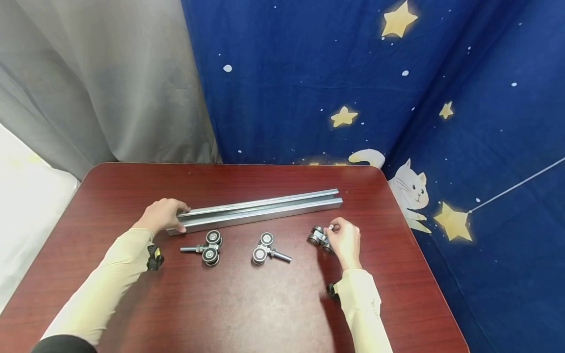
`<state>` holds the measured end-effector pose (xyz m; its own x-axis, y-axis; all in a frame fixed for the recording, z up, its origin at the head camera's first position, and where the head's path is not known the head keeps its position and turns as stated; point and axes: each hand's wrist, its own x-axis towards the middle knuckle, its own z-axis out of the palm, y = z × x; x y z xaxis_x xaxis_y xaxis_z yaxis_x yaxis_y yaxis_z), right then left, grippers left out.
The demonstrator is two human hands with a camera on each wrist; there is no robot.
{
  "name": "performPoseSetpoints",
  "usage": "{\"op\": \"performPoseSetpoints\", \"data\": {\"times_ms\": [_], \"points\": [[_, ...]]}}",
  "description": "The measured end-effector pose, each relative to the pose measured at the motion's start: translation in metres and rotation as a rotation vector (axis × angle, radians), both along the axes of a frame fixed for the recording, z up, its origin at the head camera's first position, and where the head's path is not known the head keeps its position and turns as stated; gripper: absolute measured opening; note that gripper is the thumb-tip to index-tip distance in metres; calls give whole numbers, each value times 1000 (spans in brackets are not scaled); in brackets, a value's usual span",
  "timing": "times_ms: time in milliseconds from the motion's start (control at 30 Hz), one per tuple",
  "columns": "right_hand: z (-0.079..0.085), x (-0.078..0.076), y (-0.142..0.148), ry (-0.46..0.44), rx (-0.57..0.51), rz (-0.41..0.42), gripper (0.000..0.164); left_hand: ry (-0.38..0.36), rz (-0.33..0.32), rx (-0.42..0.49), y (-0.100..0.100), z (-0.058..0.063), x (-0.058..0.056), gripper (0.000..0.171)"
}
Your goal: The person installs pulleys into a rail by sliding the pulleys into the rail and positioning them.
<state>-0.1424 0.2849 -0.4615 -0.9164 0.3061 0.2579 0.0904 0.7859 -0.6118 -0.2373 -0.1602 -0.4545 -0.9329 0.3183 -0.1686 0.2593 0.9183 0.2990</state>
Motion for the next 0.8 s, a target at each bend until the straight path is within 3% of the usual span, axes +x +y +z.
{"op": "performPoseSetpoints", "data": {"times_ms": [367, 800], "points": [[2, -1, -1, 10, 76, -10, 10, -19, 12, -2, 0, 1, -2, 58], [8, -6, -4, 76, 127, 39, 8, -25, 14, -3, -1, -1, -4, 59]]}}
